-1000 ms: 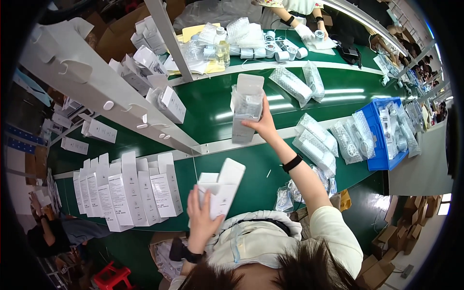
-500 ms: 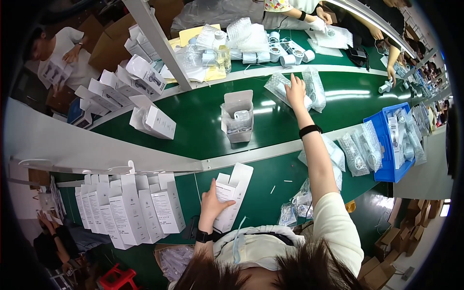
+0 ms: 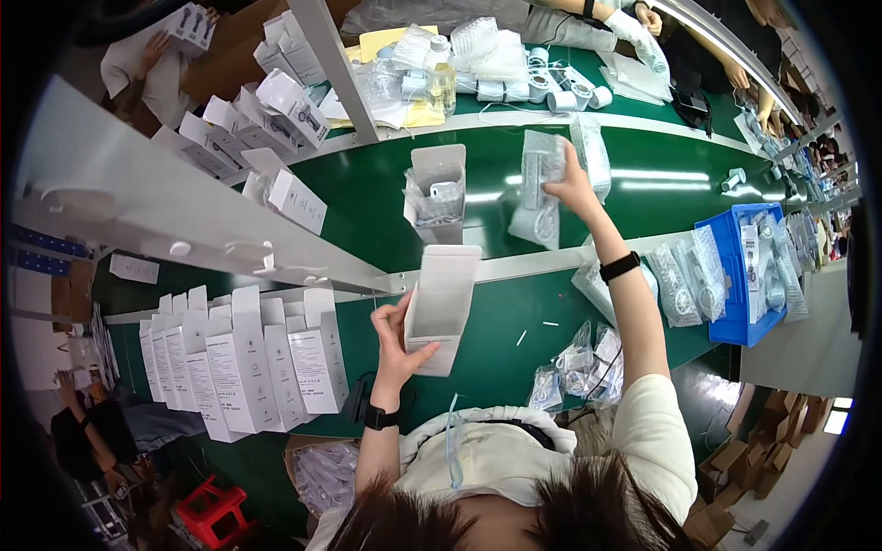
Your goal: The person packages handheld fans by hand, placing a bubble-wrapped device and a small plastic bag into a white box. They then close the box flaps, set it aside, and repeat the process.
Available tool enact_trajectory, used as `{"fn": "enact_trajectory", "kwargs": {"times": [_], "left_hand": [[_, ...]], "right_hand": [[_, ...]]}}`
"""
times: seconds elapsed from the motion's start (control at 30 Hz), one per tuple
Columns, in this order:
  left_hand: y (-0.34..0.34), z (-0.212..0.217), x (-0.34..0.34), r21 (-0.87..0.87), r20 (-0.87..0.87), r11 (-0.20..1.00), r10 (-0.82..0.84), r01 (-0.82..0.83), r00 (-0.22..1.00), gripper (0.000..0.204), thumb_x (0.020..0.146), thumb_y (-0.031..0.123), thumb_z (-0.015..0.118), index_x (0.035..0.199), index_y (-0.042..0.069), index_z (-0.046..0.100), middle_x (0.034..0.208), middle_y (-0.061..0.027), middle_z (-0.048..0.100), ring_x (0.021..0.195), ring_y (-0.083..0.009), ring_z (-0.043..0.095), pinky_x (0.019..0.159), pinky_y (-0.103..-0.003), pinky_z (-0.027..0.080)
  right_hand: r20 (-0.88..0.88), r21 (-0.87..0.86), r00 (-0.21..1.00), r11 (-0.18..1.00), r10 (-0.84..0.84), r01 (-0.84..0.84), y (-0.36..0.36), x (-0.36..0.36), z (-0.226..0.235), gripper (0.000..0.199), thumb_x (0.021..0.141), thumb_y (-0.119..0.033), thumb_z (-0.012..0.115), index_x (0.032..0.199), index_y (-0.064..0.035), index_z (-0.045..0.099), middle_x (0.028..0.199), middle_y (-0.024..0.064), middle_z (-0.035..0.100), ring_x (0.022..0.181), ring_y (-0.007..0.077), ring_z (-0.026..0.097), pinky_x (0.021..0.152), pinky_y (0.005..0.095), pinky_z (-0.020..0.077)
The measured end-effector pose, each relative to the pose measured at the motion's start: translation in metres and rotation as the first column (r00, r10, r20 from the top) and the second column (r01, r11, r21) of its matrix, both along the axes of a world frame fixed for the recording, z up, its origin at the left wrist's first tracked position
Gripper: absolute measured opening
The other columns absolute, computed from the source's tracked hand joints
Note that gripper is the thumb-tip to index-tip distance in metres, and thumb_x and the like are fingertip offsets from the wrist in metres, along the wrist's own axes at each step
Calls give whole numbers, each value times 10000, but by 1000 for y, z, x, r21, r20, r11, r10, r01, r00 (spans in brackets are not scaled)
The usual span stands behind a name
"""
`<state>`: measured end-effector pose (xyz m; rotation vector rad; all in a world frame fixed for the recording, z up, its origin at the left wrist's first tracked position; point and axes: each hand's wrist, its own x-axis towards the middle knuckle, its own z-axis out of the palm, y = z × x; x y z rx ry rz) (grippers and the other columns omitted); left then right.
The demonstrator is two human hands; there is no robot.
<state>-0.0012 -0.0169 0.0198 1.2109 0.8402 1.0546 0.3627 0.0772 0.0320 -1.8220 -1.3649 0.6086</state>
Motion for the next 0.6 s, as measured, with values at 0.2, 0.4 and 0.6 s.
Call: {"fn": "enact_trajectory", "kwargs": {"times": [0.2, 0.4, 0.6], "left_hand": [[3, 2, 19, 379, -491, 890, -37, 252, 870, 680, 599, 93, 733, 1174, 87, 371, 1255, -164, 358, 1158, -326, 376, 932, -405, 348], [1, 20, 27, 400, -624, 871, 30, 286, 781, 715, 564, 78, 740, 1172, 101, 364, 1180, -158, 404, 1114, -344, 414, 921, -393, 360], [0, 23, 31, 333, -594, 917, 23, 220, 804, 687, 570, 102, 753, 1122, 68, 345, 1132, -151, 417, 1096, -349, 409, 887, -397, 380]], "right_hand": [[-784, 132, 621, 979, 7, 156, -85, -39, 25, 731, 596, 62, 623, 1266, -46, 352, 1097, 88, 528, 993, 179, 518, 825, 306, 432], [-609, 328, 758, 944, 235, -29, -130, -57, 43, 569, 680, -23, 680, 1192, -14, 433, 1103, 86, 537, 992, 172, 526, 858, 303, 414], [-803, 527, 473, 803, 363, 279, -133, -113, 76, 445, 769, -91, 649, 1159, -8, 452, 1094, 70, 548, 988, 179, 532, 866, 307, 415]]}}
